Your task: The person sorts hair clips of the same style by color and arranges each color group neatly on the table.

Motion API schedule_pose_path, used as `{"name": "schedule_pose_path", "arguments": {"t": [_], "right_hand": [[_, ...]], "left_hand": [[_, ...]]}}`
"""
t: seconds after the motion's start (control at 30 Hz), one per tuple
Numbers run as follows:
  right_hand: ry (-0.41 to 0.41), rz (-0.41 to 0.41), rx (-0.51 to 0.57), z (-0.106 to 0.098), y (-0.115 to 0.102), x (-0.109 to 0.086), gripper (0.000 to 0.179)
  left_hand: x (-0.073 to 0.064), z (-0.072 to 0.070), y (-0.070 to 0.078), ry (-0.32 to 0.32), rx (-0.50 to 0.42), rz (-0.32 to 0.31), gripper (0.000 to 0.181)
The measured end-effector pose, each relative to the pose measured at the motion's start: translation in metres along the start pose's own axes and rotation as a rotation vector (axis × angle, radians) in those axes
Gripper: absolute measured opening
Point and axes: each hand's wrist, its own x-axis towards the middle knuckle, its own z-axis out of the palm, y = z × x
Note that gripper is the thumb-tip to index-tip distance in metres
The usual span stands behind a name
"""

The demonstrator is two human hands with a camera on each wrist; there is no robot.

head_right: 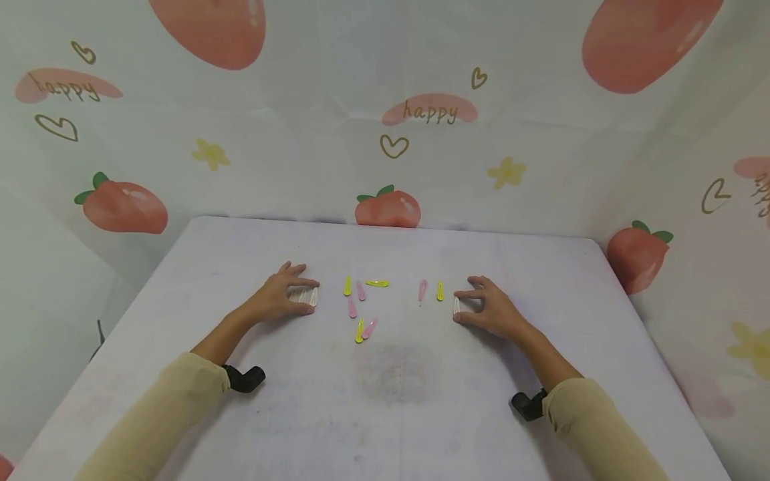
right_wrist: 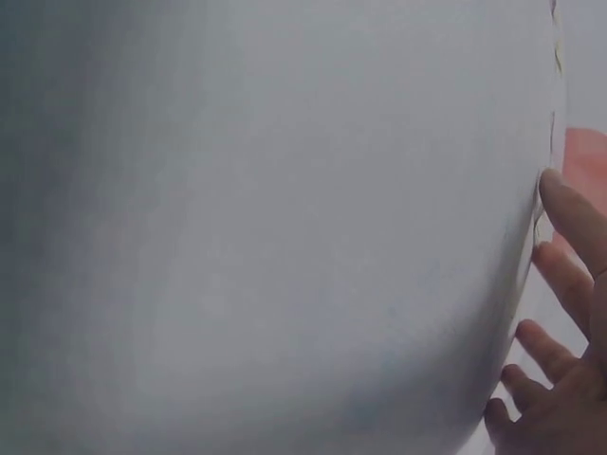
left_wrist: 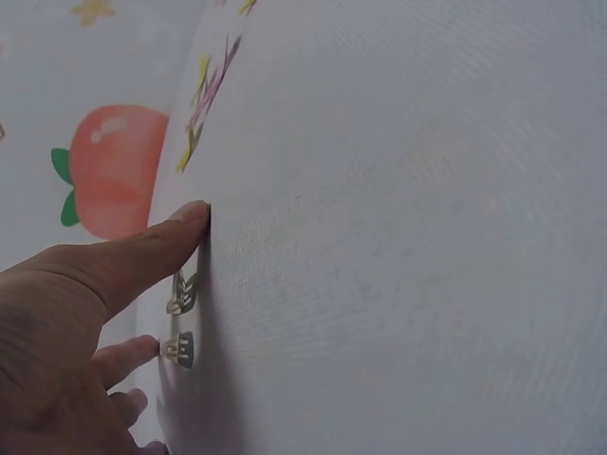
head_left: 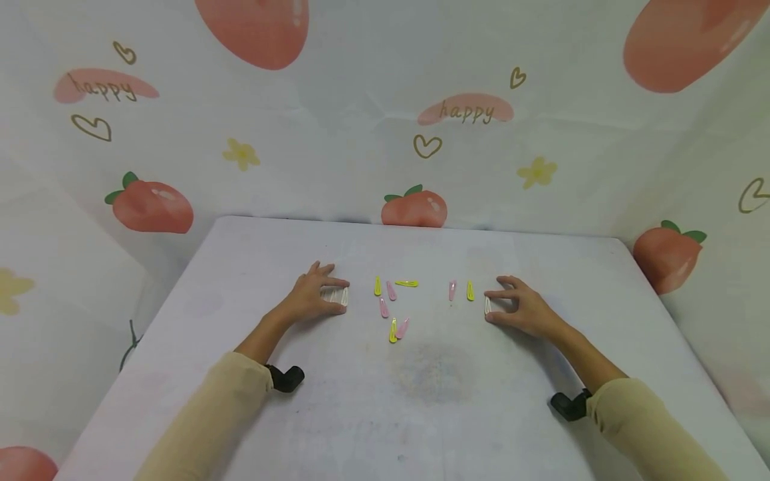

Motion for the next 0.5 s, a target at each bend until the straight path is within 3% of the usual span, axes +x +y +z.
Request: {"name": "schedule_pose_path", "arguments": {"t": [0.3,0.5], "right_hand": [[0.01,-0.057,-0.035,-0.002,-0.006,0.005,0.056],[0.042,-0.149,-0.028,0.007,-0.032,0.023,0.051]], "left_hand": [[-0.001,0.002,-0.001,0.027,0.009,-0.01,0.051],[-0.003,0.001,0.0,0.028,0.021,-0.002,0.051]]}}
